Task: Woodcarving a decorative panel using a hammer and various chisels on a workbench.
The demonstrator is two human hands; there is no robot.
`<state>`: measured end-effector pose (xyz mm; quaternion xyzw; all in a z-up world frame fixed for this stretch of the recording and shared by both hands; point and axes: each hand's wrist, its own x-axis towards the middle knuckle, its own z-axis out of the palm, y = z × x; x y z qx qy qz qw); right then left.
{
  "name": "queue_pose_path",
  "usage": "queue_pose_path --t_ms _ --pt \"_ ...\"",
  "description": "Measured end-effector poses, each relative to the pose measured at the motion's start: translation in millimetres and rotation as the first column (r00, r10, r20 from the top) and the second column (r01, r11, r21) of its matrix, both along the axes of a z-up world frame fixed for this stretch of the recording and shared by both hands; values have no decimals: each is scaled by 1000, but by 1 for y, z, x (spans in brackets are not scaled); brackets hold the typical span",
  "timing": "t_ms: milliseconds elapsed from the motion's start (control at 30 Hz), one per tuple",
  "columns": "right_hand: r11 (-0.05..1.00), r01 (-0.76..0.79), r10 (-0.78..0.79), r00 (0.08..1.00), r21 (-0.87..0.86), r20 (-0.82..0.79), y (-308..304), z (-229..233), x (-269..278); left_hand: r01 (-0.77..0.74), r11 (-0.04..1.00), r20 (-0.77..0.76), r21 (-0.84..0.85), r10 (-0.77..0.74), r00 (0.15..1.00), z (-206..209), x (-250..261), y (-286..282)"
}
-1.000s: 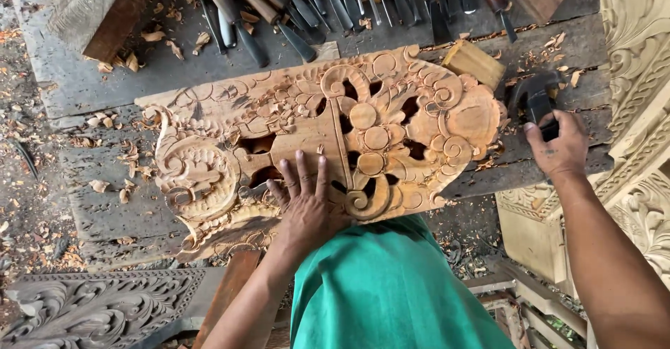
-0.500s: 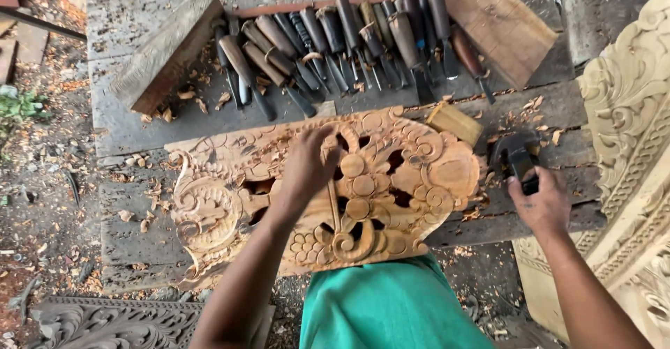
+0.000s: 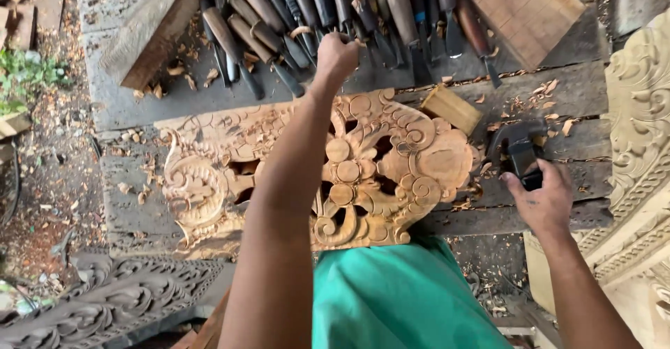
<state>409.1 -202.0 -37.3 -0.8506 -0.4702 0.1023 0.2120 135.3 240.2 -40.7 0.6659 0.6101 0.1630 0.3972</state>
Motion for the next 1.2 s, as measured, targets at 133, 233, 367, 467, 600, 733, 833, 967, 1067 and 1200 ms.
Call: queue_pose_path --t_ms 133,233,367,467,600,733,833,967,1067,1200 --pt "989 146 -145 928 -24 -343 1 24 -1 184 951 482 -246 -45 875 55 -42 -37" --pt "951 286 -94 625 115 -775 2 41 -10 345 927 670 -146 -164 724 116 -81 -80" --pt "916 320 130 329 240 -935 43 85 -55 253 947 768 -199 -9 640 93 -95 -106" --pt "931 230 202 326 284 -924 82 117 -94 108 979 806 -176 80 587 102 -95 -128" --pt "923 -13 351 434 384 -830 119 152 -131 65 993 834 -99 47 549 140 -111 -134" --pt "864 -321 504 563 389 -655 141 157 -155 -114 988 835 -103 148 529 109 -125 -130" --pt "775 -457 631 574 436 -521 165 167 -173 -111 978 879 -178 208 429 76 -124 -140" --pt "654 -625 753 590 426 -290 208 173 -183 -108 942 844 -317 332 421 78 -119 -160" --pt "478 -767 859 510 428 -45 246 183 -191 -95 959 889 -268 284 358 64 -116 -159" --pt "285 -873 911 376 396 172 295 185 -183 -154 953 857 -261 302 418 60 -111 -159"
